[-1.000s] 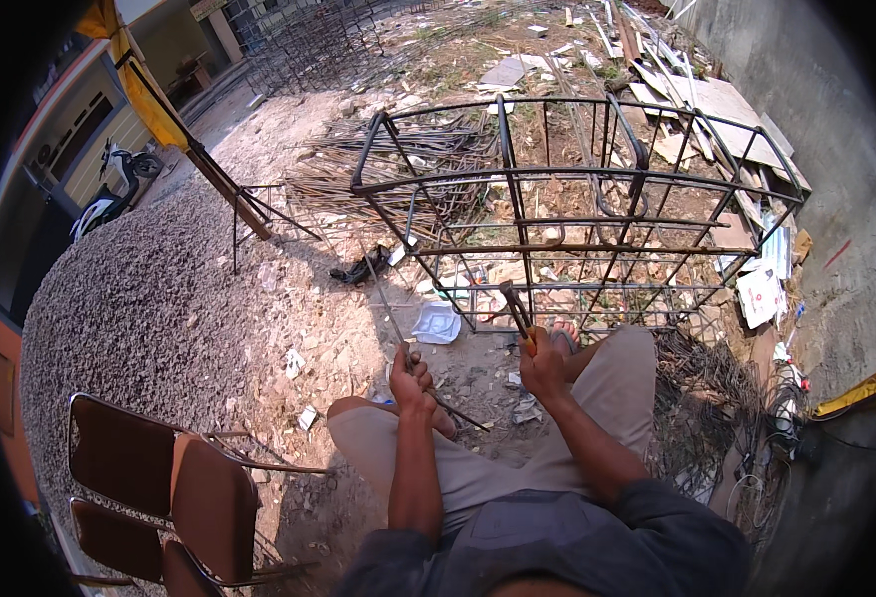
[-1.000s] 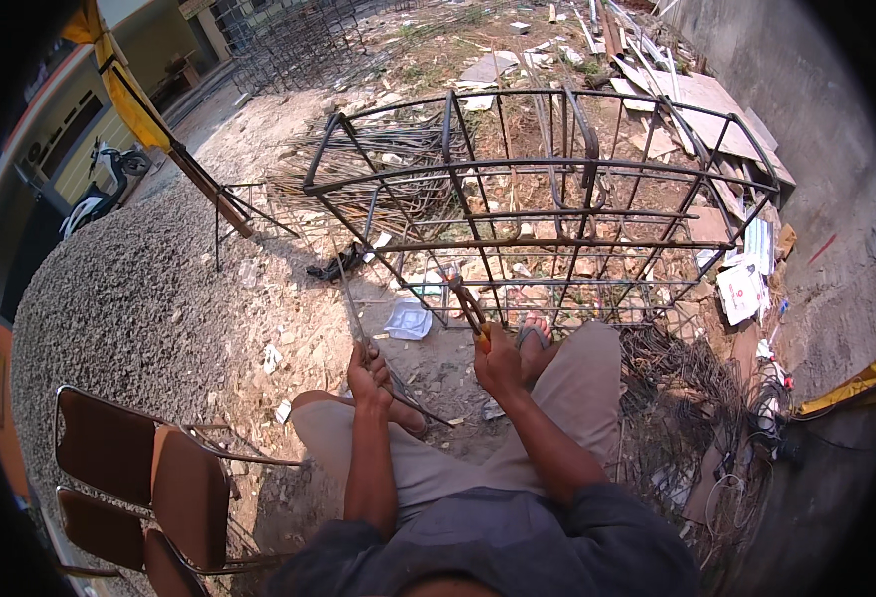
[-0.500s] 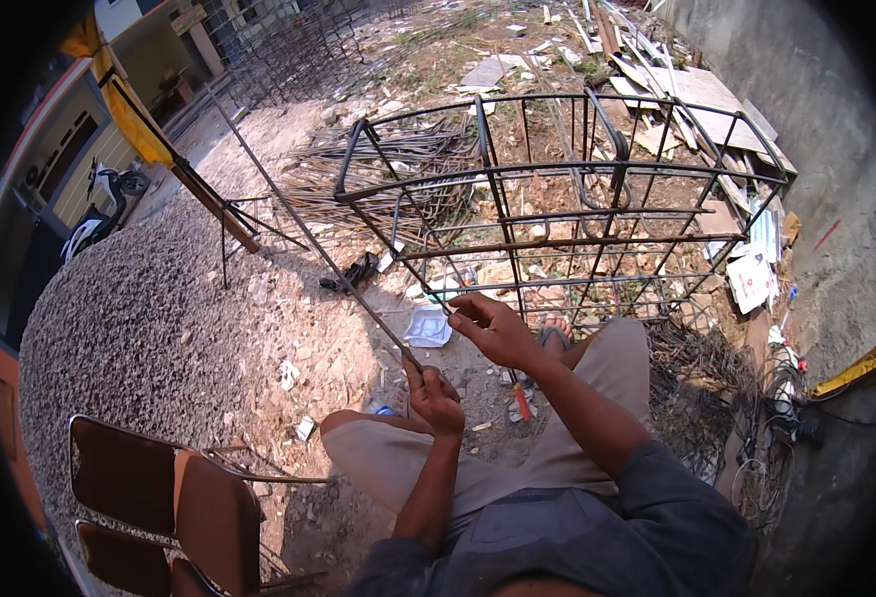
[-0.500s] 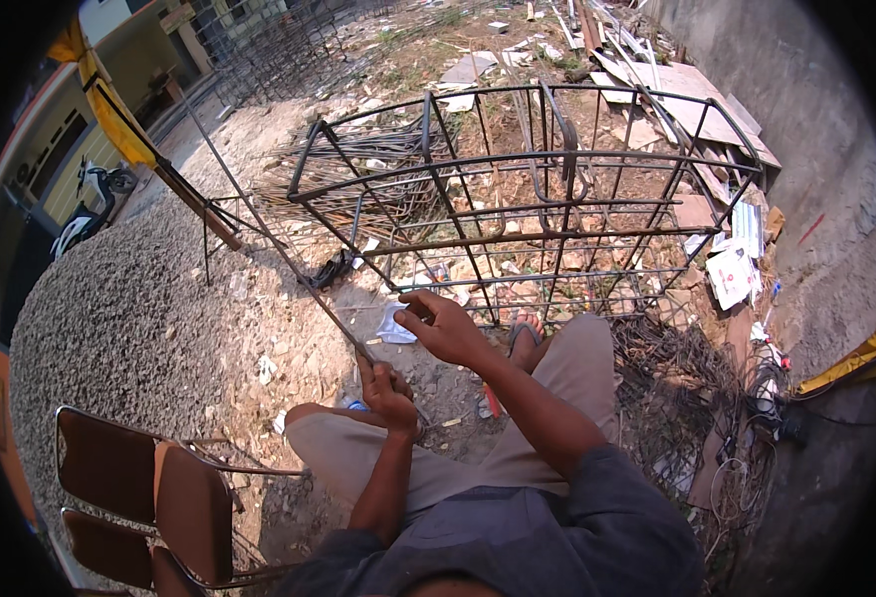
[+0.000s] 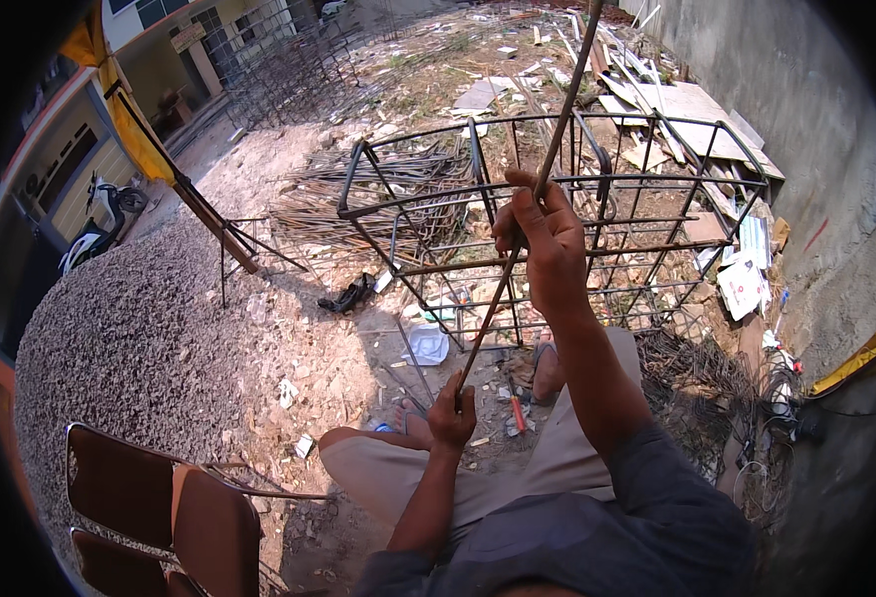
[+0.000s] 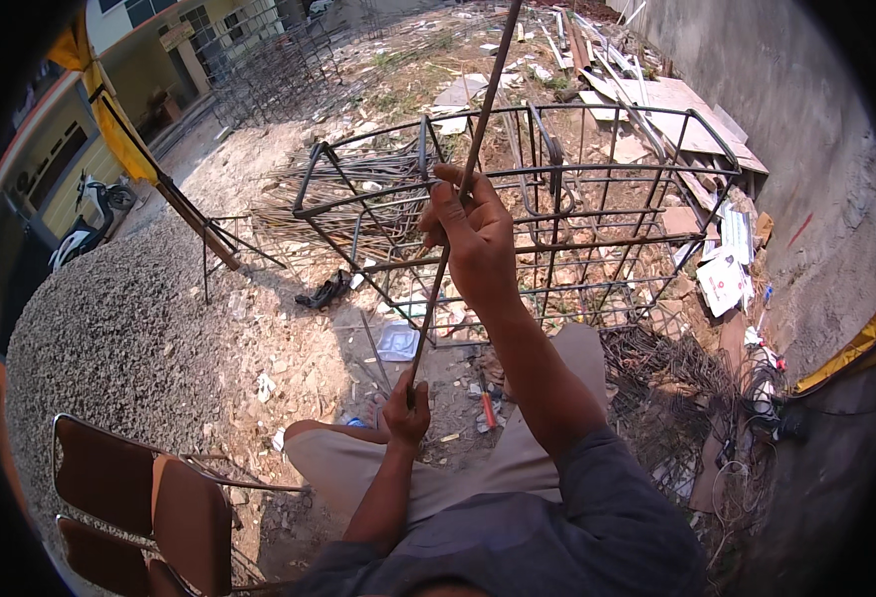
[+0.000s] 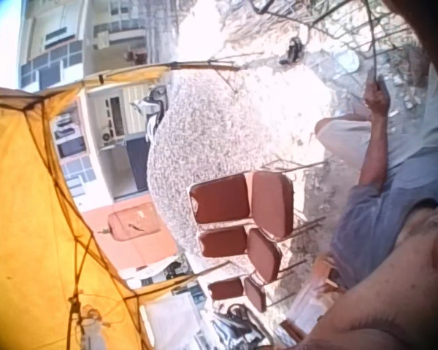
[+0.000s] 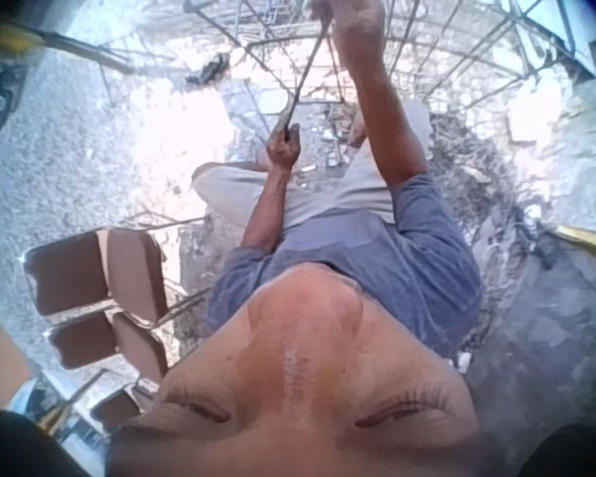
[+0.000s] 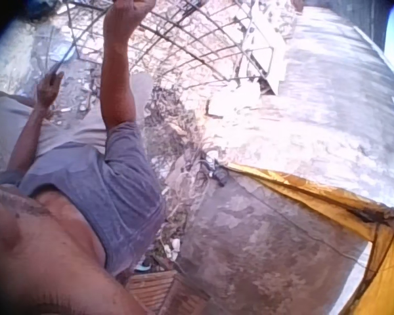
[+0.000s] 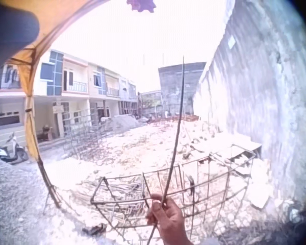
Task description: The person sits on the ground and assembles a metal frame by inserting vertical rods into horizontal bars and securing them with wire ties. The person uses pliers to twist and tighten the wire ties at each joint.
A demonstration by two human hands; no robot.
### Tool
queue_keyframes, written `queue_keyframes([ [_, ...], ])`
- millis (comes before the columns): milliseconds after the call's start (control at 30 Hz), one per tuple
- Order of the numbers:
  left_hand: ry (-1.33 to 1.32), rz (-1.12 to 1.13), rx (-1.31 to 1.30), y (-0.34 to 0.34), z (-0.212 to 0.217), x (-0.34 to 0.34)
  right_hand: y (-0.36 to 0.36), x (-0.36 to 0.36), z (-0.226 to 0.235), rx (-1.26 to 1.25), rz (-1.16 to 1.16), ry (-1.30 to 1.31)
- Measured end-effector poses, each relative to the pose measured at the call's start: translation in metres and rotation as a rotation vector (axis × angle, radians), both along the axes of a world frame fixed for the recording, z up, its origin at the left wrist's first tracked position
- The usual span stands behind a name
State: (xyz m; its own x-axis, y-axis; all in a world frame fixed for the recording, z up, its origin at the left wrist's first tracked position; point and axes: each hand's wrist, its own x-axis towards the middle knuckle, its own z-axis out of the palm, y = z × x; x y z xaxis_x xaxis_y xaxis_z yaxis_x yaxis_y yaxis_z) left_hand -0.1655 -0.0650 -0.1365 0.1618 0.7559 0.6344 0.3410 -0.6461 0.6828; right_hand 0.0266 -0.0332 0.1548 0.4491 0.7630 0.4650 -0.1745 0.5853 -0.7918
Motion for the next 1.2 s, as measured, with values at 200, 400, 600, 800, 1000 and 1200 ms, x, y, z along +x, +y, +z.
queue_keyframes([
  [200,0.112,0.551,0.137,0.095,0.053,-0.094,-0.054,0.038,-0.053,-0.087,0.032,0.302],
  [400,0.075,0.672,0.318,0.163,0.101,-0.212,-0.062,-0.036,-0.09,-0.3,0.373,0.3],
  [600,0.178,1.147,0.063,0.174,0.092,-0.323,-0.036,-0.106,-0.108,-0.357,0.646,0.466],
  [800,-1.487,0.108,-0.427,0.098,0.044,-0.429,-0.034,-0.134,-0.135,-0.417,0.747,0.502],
  [1000,-1.288,0.509,-0.749,0.033,0.016,-0.462,-0.049,-0.156,-0.163,-0.512,0.933,0.342],
  [1200,-1.297,0.75,-0.892,-0.051,-0.057,-0.466,-0.047,-0.166,-0.201,-0.569,1.049,0.313],
])
